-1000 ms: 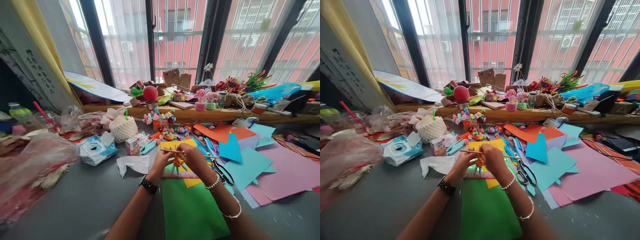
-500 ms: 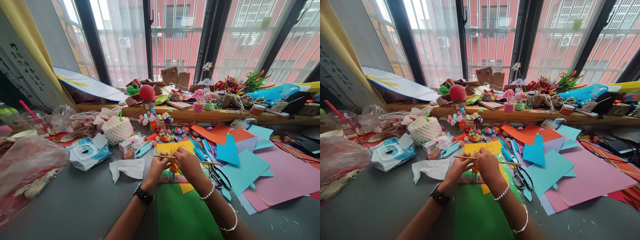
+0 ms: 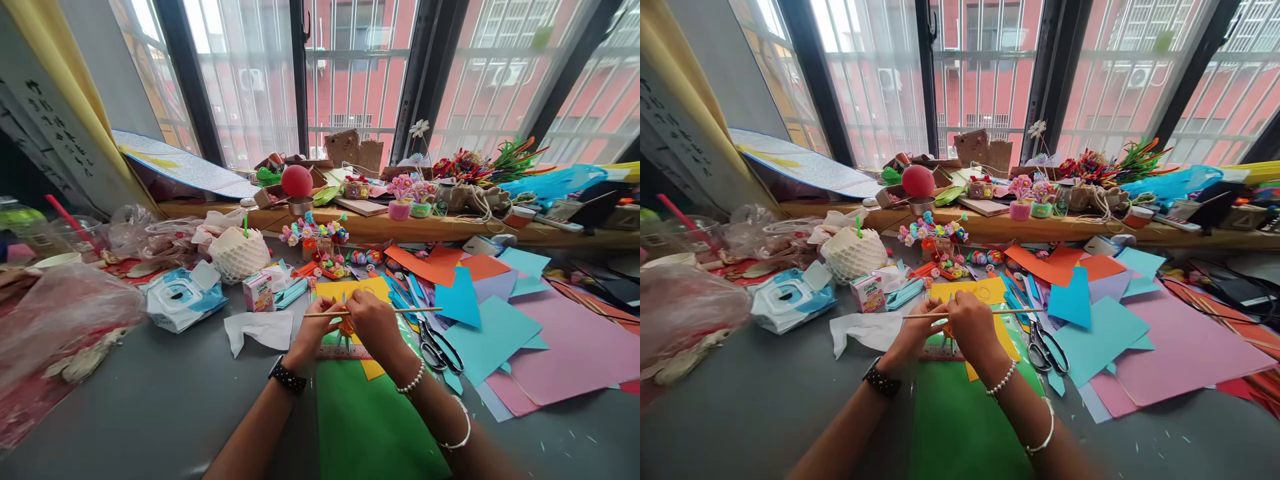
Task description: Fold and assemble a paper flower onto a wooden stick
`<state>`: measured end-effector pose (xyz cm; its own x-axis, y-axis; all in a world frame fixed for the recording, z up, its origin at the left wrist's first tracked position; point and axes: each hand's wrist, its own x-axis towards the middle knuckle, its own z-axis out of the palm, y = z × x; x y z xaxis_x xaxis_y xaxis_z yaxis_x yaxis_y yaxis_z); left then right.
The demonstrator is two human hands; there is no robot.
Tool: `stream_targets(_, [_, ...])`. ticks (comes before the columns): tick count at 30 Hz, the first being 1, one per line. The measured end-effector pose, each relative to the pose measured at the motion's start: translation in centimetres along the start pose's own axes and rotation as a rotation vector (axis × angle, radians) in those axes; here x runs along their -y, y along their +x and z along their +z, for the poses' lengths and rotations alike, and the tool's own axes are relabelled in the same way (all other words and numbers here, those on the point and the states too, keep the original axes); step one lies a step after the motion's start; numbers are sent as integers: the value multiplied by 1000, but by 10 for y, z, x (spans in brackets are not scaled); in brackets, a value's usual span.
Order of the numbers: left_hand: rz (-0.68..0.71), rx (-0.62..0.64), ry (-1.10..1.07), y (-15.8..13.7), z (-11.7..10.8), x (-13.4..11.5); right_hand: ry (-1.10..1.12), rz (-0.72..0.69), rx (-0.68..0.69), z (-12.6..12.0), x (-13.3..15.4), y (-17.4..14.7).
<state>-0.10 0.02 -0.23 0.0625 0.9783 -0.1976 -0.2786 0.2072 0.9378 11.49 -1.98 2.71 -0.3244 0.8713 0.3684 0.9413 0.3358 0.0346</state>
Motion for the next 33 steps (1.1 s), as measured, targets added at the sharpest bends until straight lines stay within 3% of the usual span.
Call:
stream_targets(3, [-82,82,-12,6,-5,1,-10,-53,11,2,-1,3])
stream_targets(13, [-37,77,-13,11,-7,-2,54,-103,-2,9,-8,10])
stream_targets(22, [68,41,-3,11,-6,-12,137,-44,-39,9,-7,20])
stream_targets(33, [54,123,-35,11,-11,-9,316,-32,-100,4,-25,14])
